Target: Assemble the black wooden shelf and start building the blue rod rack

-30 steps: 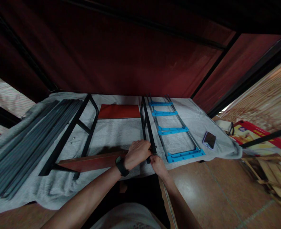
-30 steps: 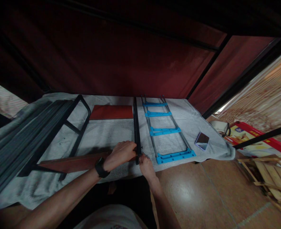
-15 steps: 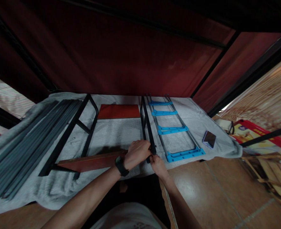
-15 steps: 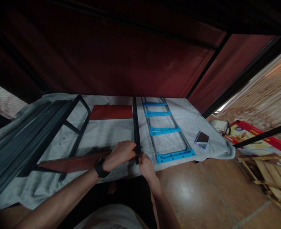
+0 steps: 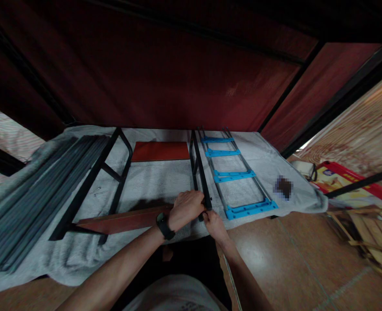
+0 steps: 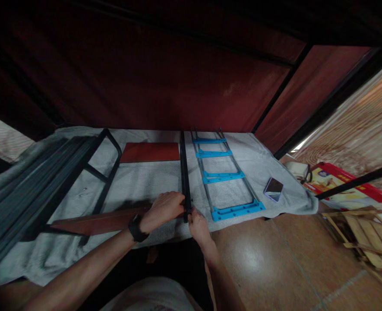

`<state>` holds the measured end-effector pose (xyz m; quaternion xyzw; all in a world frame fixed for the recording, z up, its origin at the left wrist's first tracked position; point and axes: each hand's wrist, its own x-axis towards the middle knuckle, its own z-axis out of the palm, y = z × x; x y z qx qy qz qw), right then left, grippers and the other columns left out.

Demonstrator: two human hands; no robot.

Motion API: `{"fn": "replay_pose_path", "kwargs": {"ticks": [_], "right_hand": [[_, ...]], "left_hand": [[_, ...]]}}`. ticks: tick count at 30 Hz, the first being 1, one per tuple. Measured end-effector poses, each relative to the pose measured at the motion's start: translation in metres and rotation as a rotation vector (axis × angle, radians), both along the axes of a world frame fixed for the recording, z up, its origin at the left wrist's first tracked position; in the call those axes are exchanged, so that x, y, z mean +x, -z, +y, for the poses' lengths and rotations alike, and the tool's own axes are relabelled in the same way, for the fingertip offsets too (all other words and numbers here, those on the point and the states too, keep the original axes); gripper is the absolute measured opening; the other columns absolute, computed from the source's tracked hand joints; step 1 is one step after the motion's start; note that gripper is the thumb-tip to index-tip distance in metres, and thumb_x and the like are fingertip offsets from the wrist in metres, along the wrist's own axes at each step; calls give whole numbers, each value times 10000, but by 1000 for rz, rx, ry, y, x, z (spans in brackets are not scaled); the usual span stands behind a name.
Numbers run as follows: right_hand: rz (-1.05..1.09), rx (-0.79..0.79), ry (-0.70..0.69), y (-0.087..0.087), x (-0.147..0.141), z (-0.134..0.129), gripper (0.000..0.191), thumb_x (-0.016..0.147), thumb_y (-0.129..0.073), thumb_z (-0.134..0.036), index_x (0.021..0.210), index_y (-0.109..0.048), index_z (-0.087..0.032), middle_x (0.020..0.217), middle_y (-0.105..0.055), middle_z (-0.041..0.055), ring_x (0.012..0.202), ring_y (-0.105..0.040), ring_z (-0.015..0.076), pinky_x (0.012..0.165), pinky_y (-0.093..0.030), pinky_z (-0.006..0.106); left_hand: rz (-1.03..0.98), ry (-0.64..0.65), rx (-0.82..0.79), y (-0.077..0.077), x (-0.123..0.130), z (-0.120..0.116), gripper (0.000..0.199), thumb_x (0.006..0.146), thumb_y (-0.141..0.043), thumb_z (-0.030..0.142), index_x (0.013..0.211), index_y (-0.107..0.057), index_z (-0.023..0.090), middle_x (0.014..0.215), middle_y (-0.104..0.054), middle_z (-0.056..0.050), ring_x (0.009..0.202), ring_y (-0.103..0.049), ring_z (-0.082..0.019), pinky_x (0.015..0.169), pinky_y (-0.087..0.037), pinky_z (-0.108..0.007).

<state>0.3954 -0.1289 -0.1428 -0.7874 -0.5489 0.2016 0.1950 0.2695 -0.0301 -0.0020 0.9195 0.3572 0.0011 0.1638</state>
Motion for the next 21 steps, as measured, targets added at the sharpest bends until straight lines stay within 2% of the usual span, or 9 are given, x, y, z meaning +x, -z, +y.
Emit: {"fn": "replay_pose_path", "kwargs": {"ticks": [5,10,12,14,18,21], "right_hand": [[-19,-28,2,-4,-2,2,294,939,-398,-122,1125,-626,-113,969,-730,163,927,-694,260,799,-470,330],[-15,-16,-3,-4,-4,-1,322,931,-374,-110,1129,-625,-141,962,-727,148,914,-690,243,811,-468,324],[61,49,32,-3,-2,-3,303,940,-384,-167,1139,-611,-148,988,-717,137,949,-678,238,820,-479,323],[219,147,100,-7,3,-5,298,949,-385,-247,1142,-595,-160,946,-704,104,895,-673,220,773,-497,314],[567,322,247,-32,12,-1,376,967,-341,-436,1142,-562,-187,760,-618,17,589,-566,147,577,-474,271],[672,412,213,-57,15,6,382,947,-399,-501,1109,-570,-201,715,-573,-10,581,-539,138,594,-475,268]], "left_hand": [[26,-18,-23,-2,2,-1,159,827,-543,195,874,-696,199,952,-743,-105,964,-695,-274,808,-494,-358],[22,-14,-25,-3,2,-2,150,825,-548,193,878,-689,199,955,-742,-106,971,-693,-279,813,-491,-363],[20,-11,-24,-3,2,-2,168,833,-531,183,885,-690,199,958,-741,-106,974,-691,-277,812,-491,-363],[15,-12,-12,-2,2,-3,180,848,-514,189,886,-689,197,950,-740,-107,969,-692,-277,807,-491,-365],[14,0,4,-1,3,-4,189,872,-506,223,886,-692,196,928,-739,-110,951,-695,-279,791,-494,-367],[22,-6,-1,-2,3,-5,193,877,-507,227,903,-697,198,940,-738,-112,969,-691,-278,807,-494,-366]]}}
